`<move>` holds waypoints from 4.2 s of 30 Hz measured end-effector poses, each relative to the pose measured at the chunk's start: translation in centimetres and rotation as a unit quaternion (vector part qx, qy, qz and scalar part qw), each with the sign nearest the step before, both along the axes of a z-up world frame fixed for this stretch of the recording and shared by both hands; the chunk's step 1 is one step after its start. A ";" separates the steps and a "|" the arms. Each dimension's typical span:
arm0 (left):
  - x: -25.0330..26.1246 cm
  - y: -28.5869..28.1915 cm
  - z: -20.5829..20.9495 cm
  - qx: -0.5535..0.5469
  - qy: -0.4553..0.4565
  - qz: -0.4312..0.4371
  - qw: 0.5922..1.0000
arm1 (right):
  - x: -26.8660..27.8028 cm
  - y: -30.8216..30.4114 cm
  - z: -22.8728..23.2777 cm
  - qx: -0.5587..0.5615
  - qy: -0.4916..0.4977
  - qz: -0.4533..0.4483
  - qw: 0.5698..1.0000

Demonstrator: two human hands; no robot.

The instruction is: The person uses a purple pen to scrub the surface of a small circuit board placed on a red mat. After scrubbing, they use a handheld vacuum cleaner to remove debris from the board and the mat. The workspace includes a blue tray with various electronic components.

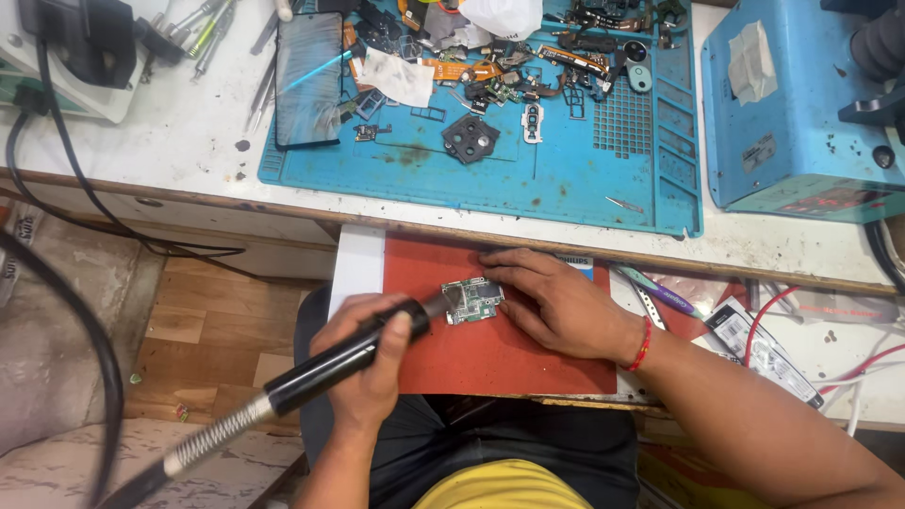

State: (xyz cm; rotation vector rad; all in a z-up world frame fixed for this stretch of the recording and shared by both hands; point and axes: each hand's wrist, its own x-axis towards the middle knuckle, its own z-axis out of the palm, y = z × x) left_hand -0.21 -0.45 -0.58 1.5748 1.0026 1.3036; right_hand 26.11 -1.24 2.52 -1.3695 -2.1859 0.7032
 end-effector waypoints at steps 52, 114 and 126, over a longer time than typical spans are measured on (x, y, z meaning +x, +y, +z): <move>-0.4 -0.5 -0.1 0.012 -0.041 -0.011 0.999 | 0.2 -0.2 0.2 0.007 0.008 0.028 1.000; -0.1 -0.2 -0.2 -0.014 -0.013 0.026 0.999 | 0.1 -0.1 0.3 -0.018 -0.011 0.014 1.000; -0.2 -0.2 0.1 0.015 -0.014 -0.002 1.000 | 0.2 -0.2 0.3 -0.009 0.001 0.022 1.000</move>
